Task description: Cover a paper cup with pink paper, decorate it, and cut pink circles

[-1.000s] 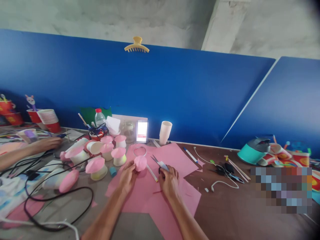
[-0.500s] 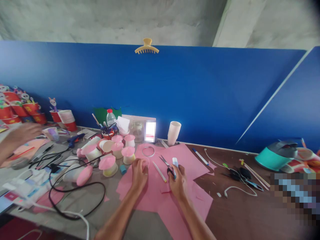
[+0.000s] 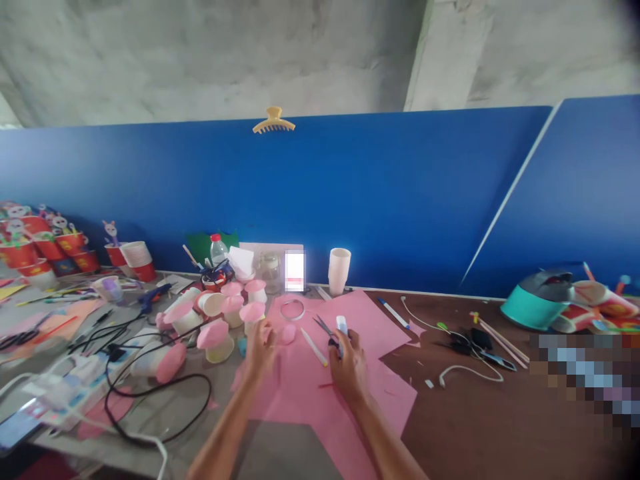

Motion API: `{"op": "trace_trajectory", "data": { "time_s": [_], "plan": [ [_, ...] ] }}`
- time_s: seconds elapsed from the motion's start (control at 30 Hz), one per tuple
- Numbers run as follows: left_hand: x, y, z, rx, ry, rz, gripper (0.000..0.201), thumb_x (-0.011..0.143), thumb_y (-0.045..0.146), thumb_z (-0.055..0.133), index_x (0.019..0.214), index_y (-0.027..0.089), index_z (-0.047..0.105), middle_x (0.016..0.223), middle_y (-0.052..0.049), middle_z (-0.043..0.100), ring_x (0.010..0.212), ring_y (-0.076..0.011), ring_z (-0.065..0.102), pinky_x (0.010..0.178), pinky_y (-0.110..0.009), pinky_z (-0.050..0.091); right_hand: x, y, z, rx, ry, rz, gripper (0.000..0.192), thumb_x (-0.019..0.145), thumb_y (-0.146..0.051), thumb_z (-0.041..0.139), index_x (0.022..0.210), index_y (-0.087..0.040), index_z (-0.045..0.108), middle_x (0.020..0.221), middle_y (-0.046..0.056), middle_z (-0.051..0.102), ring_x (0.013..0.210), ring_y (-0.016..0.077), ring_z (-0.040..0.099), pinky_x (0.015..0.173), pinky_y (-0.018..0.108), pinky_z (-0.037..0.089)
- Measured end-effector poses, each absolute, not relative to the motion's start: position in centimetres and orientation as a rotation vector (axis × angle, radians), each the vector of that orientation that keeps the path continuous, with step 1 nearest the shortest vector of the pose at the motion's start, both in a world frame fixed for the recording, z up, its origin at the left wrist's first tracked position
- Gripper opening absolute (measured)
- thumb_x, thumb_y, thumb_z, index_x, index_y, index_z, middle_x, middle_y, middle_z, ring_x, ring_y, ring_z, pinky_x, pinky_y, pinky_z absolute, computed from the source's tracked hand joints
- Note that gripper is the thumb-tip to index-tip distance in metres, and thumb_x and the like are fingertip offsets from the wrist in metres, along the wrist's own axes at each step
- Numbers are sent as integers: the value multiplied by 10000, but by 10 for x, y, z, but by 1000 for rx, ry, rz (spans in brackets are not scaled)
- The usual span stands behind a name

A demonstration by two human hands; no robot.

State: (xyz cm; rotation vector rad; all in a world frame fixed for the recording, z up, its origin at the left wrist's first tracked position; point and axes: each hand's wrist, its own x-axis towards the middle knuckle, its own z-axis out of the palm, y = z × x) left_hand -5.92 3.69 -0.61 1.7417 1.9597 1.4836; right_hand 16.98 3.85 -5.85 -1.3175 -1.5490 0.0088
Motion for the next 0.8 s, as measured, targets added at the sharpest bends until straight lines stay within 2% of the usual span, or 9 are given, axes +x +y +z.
{"op": "trace_trajectory", "data": {
  "time_s": [0.1, 0.13, 0.27, 0.37, 0.47, 0.6, 0.7, 0.8],
  "plan": [
    [-80, 19, 11, 1917, 1938, 1332, 198, 804, 213, 569, 953, 198, 698, 1039, -128, 752, 1071, -337, 687, 1029, -525, 515, 168, 40, -58, -1321, -1527, -15, 397, 863, -140, 500, 1191, -239, 700, 1169, 125, 650, 966, 268, 698, 844, 432, 600],
    [-87, 11, 15, 1964, 1965, 1266, 248, 799, 171, 562, 991, 188, 718, 1084, -144, 754, 1113, -348, 676, 1057, -537, 491, 167, 40, -57, -1307, -1526, -23, 400, 861, -134, 498, 1190, -235, 701, 1163, 126, 652, 972, 270, 696, 852, 436, 599],
    [-104, -13, 18, 2121, 2281, 524, 547, 818, 17, 481, 1282, 218, 690, 1387, -143, 671, 1302, -323, 608, 1125, -481, 442, 163, 38, -54, -1228, -1551, -40, 415, 856, -100, 510, 1207, -219, 699, 1129, 131, 662, 971, 280, 697, 874, 465, 592],
    [-107, -18, 12, 2029, 2410, 279, 599, 892, 1, 360, 1396, 182, 628, 1532, -196, 548, 1354, -340, 580, 1067, -468, 484, 161, 37, -53, -1214, -1559, -44, 451, 836, -59, 529, 1217, -233, 696, 1113, 119, 665, 932, 268, 704, 845, 447, 594],
    [-109, -17, 12, 1984, 2418, 277, 619, 917, 1, 305, 1407, 218, 615, 1511, -179, 554, 1331, -313, 600, 1028, -433, 501, 161, 37, -53, -1204, -1554, -49, 469, 814, -40, 534, 1206, -235, 701, 1094, 114, 668, 882, 259, 707, 792, 425, 601],
    [-113, -11, 15, 1903, 2415, 340, 554, 935, 34, 315, 1365, 184, 630, 1310, -187, 642, 1211, -301, 659, 973, -402, 514, 161, 38, -53, -1209, -1527, -21, 466, 807, -47, 546, 1194, -248, 710, 1078, 96, 673, 843, 239, 701, 780, 403, 604],
    [-116, -8, 10, 1894, 2369, 561, 420, 882, 38, 398, 1120, 178, 715, 1222, -162, 656, 1140, -290, 677, 953, -382, 520, 160, 39, -53, -1218, -1515, -7, 445, 830, -75, 519, 1191, -249, 712, 1087, 94, 674, 841, 240, 696, 775, 409, 610],
    [-113, -4, 5, 1881, 2125, 1019, 257, 770, 45, 515, 849, 214, 692, 1061, -100, 697, 1028, -280, 692, 918, -378, 541, 160, 39, -55, -1225, -1505, 27, 434, 850, -101, 495, 1200, -242, 712, 1089, 96, 667, 834, 235, 693, 744, 394, 615]
  ]
}}
